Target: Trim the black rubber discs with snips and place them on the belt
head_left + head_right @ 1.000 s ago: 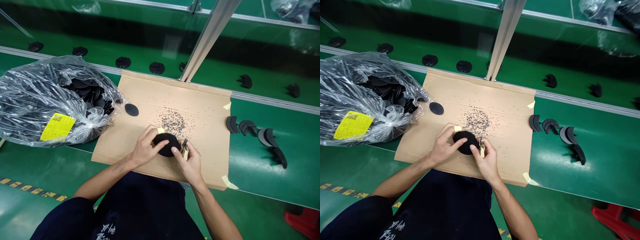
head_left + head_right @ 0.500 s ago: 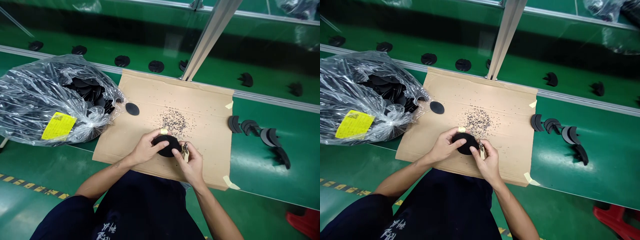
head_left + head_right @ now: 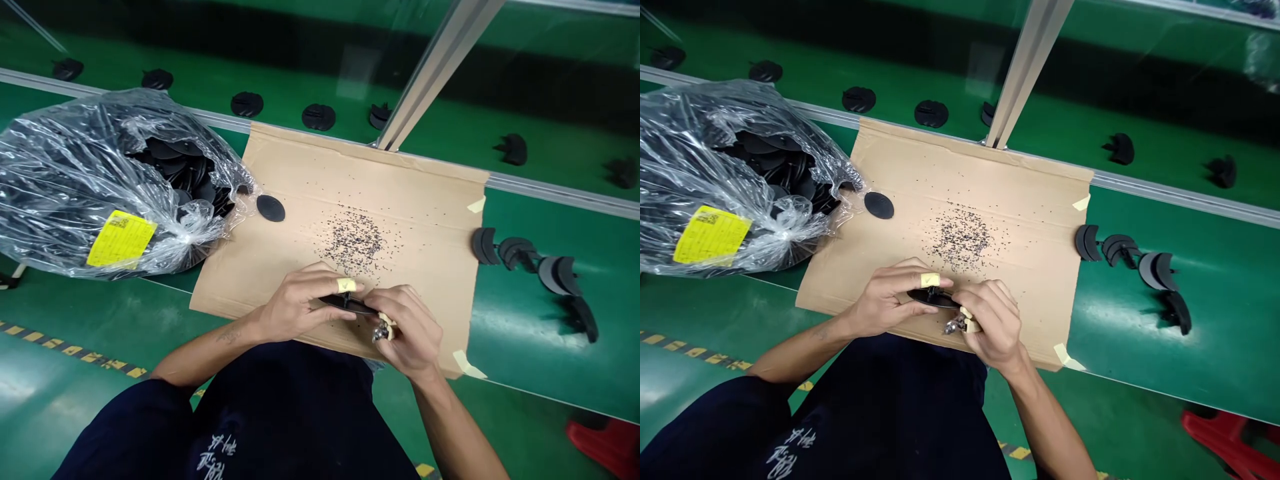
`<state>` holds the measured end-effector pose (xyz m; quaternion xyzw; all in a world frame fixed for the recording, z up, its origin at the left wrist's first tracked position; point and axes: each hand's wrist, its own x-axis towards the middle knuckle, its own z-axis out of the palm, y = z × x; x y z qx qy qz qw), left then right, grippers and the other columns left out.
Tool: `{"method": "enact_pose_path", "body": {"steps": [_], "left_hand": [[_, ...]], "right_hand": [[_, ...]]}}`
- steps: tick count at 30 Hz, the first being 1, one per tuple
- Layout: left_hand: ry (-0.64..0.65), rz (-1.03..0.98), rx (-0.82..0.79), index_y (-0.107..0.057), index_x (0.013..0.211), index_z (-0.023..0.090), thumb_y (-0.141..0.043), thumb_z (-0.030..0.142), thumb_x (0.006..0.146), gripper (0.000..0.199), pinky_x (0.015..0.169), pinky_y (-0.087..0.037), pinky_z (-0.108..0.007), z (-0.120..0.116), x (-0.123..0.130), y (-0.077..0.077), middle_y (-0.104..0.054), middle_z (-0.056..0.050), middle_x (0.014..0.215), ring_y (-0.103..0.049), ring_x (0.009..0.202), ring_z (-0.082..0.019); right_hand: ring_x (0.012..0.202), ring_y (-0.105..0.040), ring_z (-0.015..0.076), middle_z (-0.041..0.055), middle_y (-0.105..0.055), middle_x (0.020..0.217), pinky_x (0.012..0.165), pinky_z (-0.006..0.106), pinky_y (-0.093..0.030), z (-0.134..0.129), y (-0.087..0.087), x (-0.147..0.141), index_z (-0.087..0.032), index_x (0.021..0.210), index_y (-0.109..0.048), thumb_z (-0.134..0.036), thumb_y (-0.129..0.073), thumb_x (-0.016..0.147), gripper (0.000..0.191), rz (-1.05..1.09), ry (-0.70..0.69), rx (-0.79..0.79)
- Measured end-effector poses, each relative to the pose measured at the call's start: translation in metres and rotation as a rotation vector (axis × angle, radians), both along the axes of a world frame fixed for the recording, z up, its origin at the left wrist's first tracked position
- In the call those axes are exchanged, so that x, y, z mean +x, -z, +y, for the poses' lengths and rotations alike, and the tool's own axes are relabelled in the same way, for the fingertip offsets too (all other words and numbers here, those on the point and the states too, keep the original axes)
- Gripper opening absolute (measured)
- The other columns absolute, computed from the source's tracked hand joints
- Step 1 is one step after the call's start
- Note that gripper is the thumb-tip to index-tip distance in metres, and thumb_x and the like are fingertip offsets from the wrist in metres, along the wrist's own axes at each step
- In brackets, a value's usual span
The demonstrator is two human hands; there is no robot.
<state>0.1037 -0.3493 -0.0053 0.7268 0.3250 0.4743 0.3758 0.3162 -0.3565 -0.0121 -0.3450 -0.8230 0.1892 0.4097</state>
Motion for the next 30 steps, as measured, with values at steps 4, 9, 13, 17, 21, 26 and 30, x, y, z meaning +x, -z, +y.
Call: {"method": "enact_pose_path", "body": {"steps": [4,9,13,17,21,26,30], "left_hand": [[0.034,0.017,0.053,-0.067,0.128,0.016,-0.071,0.022,0.091,0.037,0.084,-0.059,-0.032,0.0,-0.002,-0.004,-0.078,-0.012,0.107,-0.072,0.097,-0.018],[0.023,0.015,0.134,-0.066,0.128,0.016,-0.068,0.016,0.093,0.035,0.082,-0.061,-0.032,-0.001,-0.004,-0.002,-0.079,-0.011,0.102,-0.073,0.095,-0.018],[0.045,-0.016,0.142,-0.066,0.127,0.014,-0.067,0.011,0.092,0.035,0.081,-0.062,-0.031,-0.001,-0.007,-0.002,-0.08,-0.011,0.1,-0.073,0.094,-0.017],[0.038,-0.031,0.147,-0.069,0.12,0.013,-0.068,0.008,0.09,0.031,0.079,-0.062,-0.03,-0.001,-0.007,-0.002,-0.08,-0.011,0.097,-0.072,0.091,-0.017],[0.025,-0.03,0.129,-0.072,0.115,0.017,-0.072,0.014,0.089,0.026,0.076,-0.062,-0.029,0.001,-0.004,0.001,-0.08,-0.008,0.094,-0.072,0.086,-0.016],[0.08,-0.063,-0.096,-0.073,0.117,0.017,-0.075,0.035,0.088,0.033,0.086,-0.061,-0.033,0.001,-0.005,0.007,-0.079,-0.01,0.099,-0.073,0.093,-0.019],[0.198,-0.229,-0.455,-0.072,0.121,0.014,-0.055,0.058,0.095,0.054,0.093,-0.06,-0.035,0.0,-0.011,0.009,-0.078,-0.015,0.105,-0.075,0.101,-0.022]], "right_hand": [[0.071,-0.066,0.0192,0.0086,-0.072,0.089,0.063,0.035,-0.052,-0.002,-0.003,-0.003,-0.02,0.108,-0.06,-0.007,-0.058,0.088,0.024,0.029,0.011,0.025],[0.072,-0.066,0.0195,0.0083,-0.073,0.09,0.062,0.035,-0.051,-0.005,-0.006,-0.004,-0.02,0.108,-0.061,-0.008,-0.059,0.089,0.023,0.031,0.005,0.007],[0.07,-0.065,0.0187,0.0067,-0.071,0.086,0.06,0.035,-0.051,-0.007,-0.008,-0.003,-0.02,0.108,-0.062,-0.009,-0.058,0.09,0.022,0.03,-0.003,-0.01],[0.067,-0.063,0.0178,0.0068,-0.07,0.085,0.059,0.034,-0.049,-0.008,-0.006,-0.003,-0.019,0.107,-0.062,-0.008,-0.058,0.089,0.022,0.049,-0.009,-0.016],[0.066,-0.063,0.0182,0.0064,-0.07,0.084,0.058,0.035,-0.05,-0.01,0.0,-0.004,-0.021,0.108,-0.064,-0.011,-0.06,0.09,0.02,0.084,0.0,-0.056],[0.066,-0.064,0.0176,0.0036,-0.07,0.081,0.059,0.033,-0.053,-0.011,0.008,-0.009,-0.023,0.1,-0.066,-0.009,-0.069,0.085,0.021,0.195,0.049,-0.219],[0.07,-0.067,0.0175,0.0035,-0.07,0.082,0.062,0.031,-0.056,-0.008,0.006,-0.01,-0.023,0.095,-0.067,-0.009,-0.07,0.085,0.018,0.287,0.031,-0.317]]}}
